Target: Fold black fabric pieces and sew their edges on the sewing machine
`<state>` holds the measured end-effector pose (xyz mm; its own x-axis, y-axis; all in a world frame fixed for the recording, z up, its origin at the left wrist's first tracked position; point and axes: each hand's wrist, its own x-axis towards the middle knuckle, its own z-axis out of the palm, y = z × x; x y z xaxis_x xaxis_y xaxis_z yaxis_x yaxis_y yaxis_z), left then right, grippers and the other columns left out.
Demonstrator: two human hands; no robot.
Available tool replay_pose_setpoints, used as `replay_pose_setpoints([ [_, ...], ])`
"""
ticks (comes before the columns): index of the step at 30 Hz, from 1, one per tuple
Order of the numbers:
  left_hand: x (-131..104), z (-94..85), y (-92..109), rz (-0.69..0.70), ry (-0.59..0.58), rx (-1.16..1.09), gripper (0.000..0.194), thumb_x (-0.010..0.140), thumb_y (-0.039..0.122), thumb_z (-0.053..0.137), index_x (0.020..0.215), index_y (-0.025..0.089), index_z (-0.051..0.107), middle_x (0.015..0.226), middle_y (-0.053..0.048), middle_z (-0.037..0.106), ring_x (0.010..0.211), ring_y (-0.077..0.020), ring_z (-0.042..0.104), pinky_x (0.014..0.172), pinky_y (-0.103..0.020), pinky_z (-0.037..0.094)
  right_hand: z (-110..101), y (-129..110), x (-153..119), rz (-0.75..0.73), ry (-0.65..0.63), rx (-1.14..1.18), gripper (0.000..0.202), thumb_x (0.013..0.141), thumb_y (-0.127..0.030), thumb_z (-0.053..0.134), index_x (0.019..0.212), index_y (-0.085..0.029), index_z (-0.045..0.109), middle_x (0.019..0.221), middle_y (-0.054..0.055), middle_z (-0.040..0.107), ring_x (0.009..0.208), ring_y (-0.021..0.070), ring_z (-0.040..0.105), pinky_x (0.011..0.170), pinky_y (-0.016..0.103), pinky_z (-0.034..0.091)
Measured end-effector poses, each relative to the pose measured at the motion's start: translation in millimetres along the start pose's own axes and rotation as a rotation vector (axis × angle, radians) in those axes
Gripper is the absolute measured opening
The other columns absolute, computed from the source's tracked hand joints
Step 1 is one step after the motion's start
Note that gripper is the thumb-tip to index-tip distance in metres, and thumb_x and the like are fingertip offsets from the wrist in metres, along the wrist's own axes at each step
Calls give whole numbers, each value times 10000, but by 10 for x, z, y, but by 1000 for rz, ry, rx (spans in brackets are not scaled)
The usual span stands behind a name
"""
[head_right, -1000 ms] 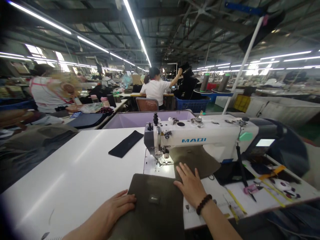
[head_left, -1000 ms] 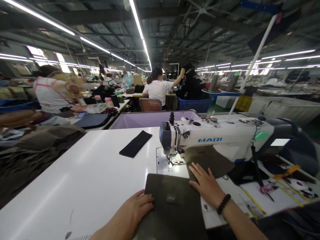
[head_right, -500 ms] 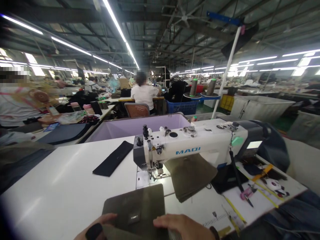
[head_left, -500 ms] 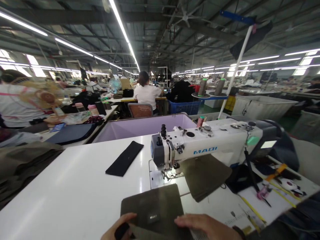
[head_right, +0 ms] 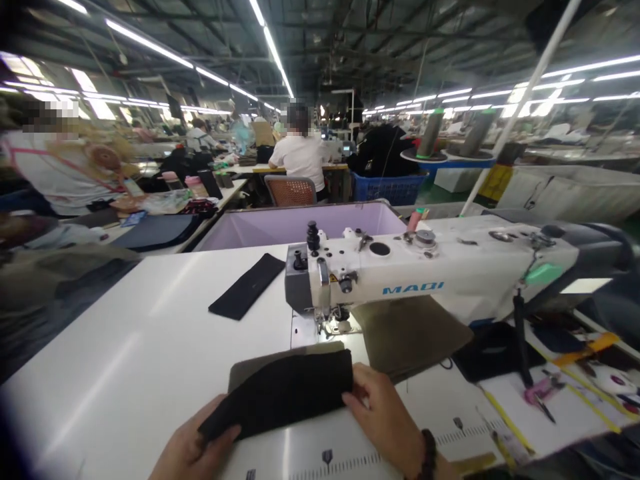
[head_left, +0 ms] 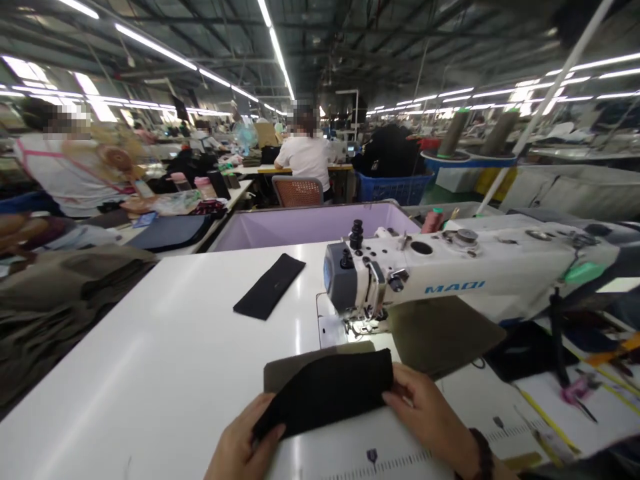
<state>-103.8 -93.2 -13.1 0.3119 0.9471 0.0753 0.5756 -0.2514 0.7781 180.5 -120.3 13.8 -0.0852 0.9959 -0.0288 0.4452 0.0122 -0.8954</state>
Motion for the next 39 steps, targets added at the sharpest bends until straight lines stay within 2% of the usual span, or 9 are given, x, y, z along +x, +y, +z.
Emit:
replay_pose_setpoints([
  [4, -81, 81, 0, -63, 127, 40, 560, 783, 279, 490, 1302, 191, 299, 1193, -67, 523, 1049, -211, 529, 872, -338, 447, 92, 169, -56, 69, 60, 202, 462, 782, -276, 496, 1213, -181, 360, 980, 79, 606, 891, 173, 573, 828, 334, 432],
  [7, -111, 98, 38, -52, 146, 60, 631, 810, 252, 458, 1356, 205, 145, 1239, -83, 478, 1058, -193, 522, 853, -322, 460, 145, 230, -91, 57, 116, 187, 618, 818, -275, 455, 1330, -179, 123, 928, 69, 623, 839, 146, 594, 804, 321, 452],
  [9, -101, 73, 90, 15, 124, 106, 551, 816, 245, 456, 1327, 222, 254, 1196, -75, 512, 1040, -189, 532, 849, -315, 463, 143, 237, -105, -12, 141, 8, 505, 813, -281, 466, 1281, -196, 296, 884, 60, 633, 788, 145, 602, 747, 290, 475],
  [11, -74, 37, 143, 58, 87, 139, 437, 818, 237, 456, 1251, 224, 402, 1113, -68, 560, 987, -180, 559, 827, -296, 475, 120, 228, -110, -115, 169, -202, 292, 802, -291, 480, 1078, -217, 534, 862, 54, 637, 765, 150, 602, 708, 265, 481],
  [13, -40, 13, 175, 46, 70, 141, 363, 827, 228, 445, 1187, 206, 483, 1030, -68, 591, 908, -163, 589, 787, -274, 493, 100, 212, -103, -186, 199, -346, 212, 801, -303, 476, 940, -223, 614, 845, 49, 639, 743, 153, 601, 681, 255, 481],
  [19, 32, 41, 129, 62, 140, 224, 302, 829, 239, 446, 1103, 179, 555, 885, -62, 604, 795, -154, 600, 696, -253, 516, 124, 173, -20, -165, 197, -432, 279, 809, -302, 451, 1017, -172, 584, 760, 41, 620, 577, 128, 561, 516, 223, 461],
  [24, 83, 51, 102, 133, 169, 326, 289, 844, 232, 416, 1083, 161, 562, 858, -56, 585, 746, -136, 594, 666, -224, 521, 127, 143, 53, -149, 195, -441, 238, 799, -310, 470, 939, -173, 606, 601, -12, 563, 455, 103, 489, 443, 210, 418],
  [29, 91, 29, 82, 145, 161, 397, 287, 857, 270, 395, 1039, 156, 586, 912, -67, 586, 780, -150, 608, 691, -232, 529, 114, 138, 84, -83, 196, -452, 242, 795, -332, 471, 898, -174, 624, 546, -26, 545, 426, 102, 470, 428, 213, 401],
  [39, 98, 15, 70, 122, 144, 431, 305, 863, 302, 379, 1063, 173, 570, 951, -60, 583, 810, -156, 610, 730, -242, 523, 130, 135, 122, 25, 152, -420, 245, 794, -328, 465, 896, -183, 634, 636, 9, 603, 497, 121, 515, 470, 232, 423],
])
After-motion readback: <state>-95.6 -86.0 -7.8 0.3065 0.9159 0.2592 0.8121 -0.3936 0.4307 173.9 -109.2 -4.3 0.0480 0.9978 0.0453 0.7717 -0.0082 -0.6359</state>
